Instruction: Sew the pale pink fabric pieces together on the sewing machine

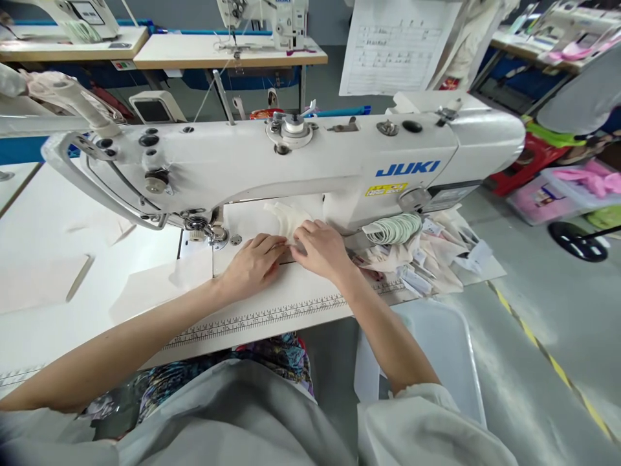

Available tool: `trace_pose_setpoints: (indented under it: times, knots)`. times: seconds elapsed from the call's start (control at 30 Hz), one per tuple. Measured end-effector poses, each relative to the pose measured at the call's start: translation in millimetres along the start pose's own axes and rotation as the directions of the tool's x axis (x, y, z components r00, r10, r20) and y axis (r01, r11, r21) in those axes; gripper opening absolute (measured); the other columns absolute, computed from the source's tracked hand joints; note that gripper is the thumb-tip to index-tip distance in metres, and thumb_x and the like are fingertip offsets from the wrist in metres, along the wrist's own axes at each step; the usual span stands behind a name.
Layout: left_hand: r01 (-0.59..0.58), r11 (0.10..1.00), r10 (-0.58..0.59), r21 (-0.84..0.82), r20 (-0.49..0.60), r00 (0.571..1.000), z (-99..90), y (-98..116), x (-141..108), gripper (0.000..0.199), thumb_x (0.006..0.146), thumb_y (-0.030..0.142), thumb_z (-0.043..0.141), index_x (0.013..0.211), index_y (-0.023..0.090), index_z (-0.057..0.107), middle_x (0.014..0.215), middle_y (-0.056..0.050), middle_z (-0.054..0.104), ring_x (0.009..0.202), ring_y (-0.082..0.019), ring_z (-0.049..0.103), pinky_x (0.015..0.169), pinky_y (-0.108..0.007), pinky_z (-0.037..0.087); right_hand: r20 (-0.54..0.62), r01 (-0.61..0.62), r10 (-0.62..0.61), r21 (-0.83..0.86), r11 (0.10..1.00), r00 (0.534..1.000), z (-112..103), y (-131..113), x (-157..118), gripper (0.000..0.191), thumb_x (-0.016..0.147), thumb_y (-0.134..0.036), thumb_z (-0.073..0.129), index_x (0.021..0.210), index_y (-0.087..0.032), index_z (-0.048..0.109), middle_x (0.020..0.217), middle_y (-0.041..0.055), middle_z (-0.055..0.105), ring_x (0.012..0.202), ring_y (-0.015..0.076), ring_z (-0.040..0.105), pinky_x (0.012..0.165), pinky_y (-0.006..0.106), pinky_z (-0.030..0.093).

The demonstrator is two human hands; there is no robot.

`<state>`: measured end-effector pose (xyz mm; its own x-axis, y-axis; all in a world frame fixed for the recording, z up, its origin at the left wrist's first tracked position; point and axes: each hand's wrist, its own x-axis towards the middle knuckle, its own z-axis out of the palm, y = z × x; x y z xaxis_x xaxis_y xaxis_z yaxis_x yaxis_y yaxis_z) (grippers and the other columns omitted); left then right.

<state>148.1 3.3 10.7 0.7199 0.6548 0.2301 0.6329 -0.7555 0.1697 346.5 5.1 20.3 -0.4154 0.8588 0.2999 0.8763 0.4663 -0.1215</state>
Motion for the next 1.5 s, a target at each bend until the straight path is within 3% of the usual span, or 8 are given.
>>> trace_pose_setpoints:
  times: [0.33, 0.57, 0.83, 1.07, 1.17, 1.33, 1.43, 1.5]
  knots:
    - [-0.005, 0.998, -0.001, 0.065, 0.088, 0.996, -9.8, 4, 4, 0.031, 0.09, 0.014, 0.048, 0.119, 0.01, 0.059, 0.122, -0.014, 0.06, 0.112, -0.029, 0.054, 0.087, -0.041, 0.051, -0.045, -0.091, 0.111, 0.325, 0.941, 0.993, 1, 10, -3, 0.021, 0.09, -0.022, 0.051, 0.089, -0.021, 0.071, 0.091, 0.0026, 0.072, 0.077, 0.0149, 0.064, 0.07, 0.026, 0.044]
    - [0.01, 0.999, -0.009, 0.039, -0.03, 1.0, -3.9, 6, 15, 0.029, 0.09, 0.014, 0.048, 0.118, 0.014, 0.055, 0.114, -0.011, 0.061, 0.102, -0.025, 0.058, 0.08, -0.037, 0.051, 0.023, -0.182, 0.19, 0.417, 0.891, 0.982, 0, 11, -2, 0.02, 0.086, -0.023, 0.053, 0.084, -0.021, 0.072, 0.09, 0.0034, 0.072, 0.076, 0.0156, 0.064, 0.071, 0.027, 0.046]
    - [0.018, 1.0, -0.018, -0.003, -0.036, 0.999, 3.9, 3, 18, 0.028, 0.089, 0.014, 0.047, 0.116, 0.01, 0.054, 0.11, -0.013, 0.061, 0.101, -0.026, 0.057, 0.08, -0.038, 0.052, 0.048, -0.192, 0.191, 0.462, 0.866, 0.98, 1, 16, -1, 0.026, 0.086, -0.026, 0.049, 0.07, -0.02, 0.068, 0.086, 0.0037, 0.073, 0.077, 0.0166, 0.065, 0.073, 0.027, 0.046]
    - [-0.014, 1.0, 0.016, 0.019, -0.071, 0.997, 2.5, 1, 21, 0.023, 0.092, 0.015, 0.044, 0.11, 0.013, 0.058, 0.109, -0.012, 0.062, 0.101, -0.025, 0.057, 0.079, -0.037, 0.053, 0.029, -0.178, 0.185, 0.447, 0.876, 0.982, 4, 17, -4, 0.022, 0.087, -0.026, 0.049, 0.077, -0.02, 0.068, 0.084, 0.0036, 0.071, 0.074, 0.0167, 0.063, 0.07, 0.028, 0.046]
    - [-0.094, 0.991, 0.099, 0.091, -0.047, 0.994, 4.3, 1, 22, 0.022, 0.094, 0.016, 0.043, 0.103, 0.013, 0.063, 0.115, -0.013, 0.063, 0.11, -0.027, 0.058, 0.085, -0.04, 0.053, -0.08, -0.14, 0.172, 0.312, 0.94, 0.982, 6, 12, -5, 0.02, 0.089, -0.024, 0.047, 0.083, -0.021, 0.067, 0.084, 0.0051, 0.069, 0.076, 0.0181, 0.062, 0.071, 0.029, 0.046]
    - [-0.161, 0.983, 0.167, 0.092, -0.055, 0.984, 15.6, -2, 19, 0.027, 0.097, 0.017, 0.042, 0.116, 0.008, 0.06, 0.135, -0.015, 0.058, 0.132, -0.027, 0.05, 0.109, -0.044, 0.043, -0.298, -0.14, 0.147, 0.045, 0.989, 0.943, 4, 11, -6, 0.024, 0.093, -0.019, 0.04, 0.093, -0.02, 0.064, 0.09, 0.0093, 0.069, 0.088, 0.0229, 0.062, 0.081, 0.034, 0.047]
    - [-0.123, 0.99, 0.125, 0.066, -0.033, 0.992, 19.0, -2, 17, 0.029, 0.098, 0.019, 0.041, 0.119, 0.007, 0.058, 0.139, -0.016, 0.056, 0.135, -0.028, 0.048, 0.11, -0.043, 0.042, -0.465, -0.109, 0.081, -0.033, 0.994, 0.881, -12, 16, -7, 0.025, 0.094, -0.017, 0.039, 0.099, -0.019, 0.063, 0.092, 0.0105, 0.071, 0.089, 0.0228, 0.064, 0.081, 0.034, 0.049]
    - [-0.105, 0.994, 0.105, 0.044, -0.005, 0.994, 18.4, -1, 18, 0.029, 0.098, 0.018, 0.042, 0.119, 0.006, 0.058, 0.14, -0.017, 0.055, 0.135, -0.028, 0.048, 0.109, -0.043, 0.043, -0.597, -0.063, -0.001, -0.088, 0.994, 0.802, -34, 13, -11, 0.022, 0.092, -0.015, 0.045, 0.103, -0.019, 0.063, 0.094, 0.0106, 0.072, 0.088, 0.022, 0.067, 0.078, 0.034, 0.052]
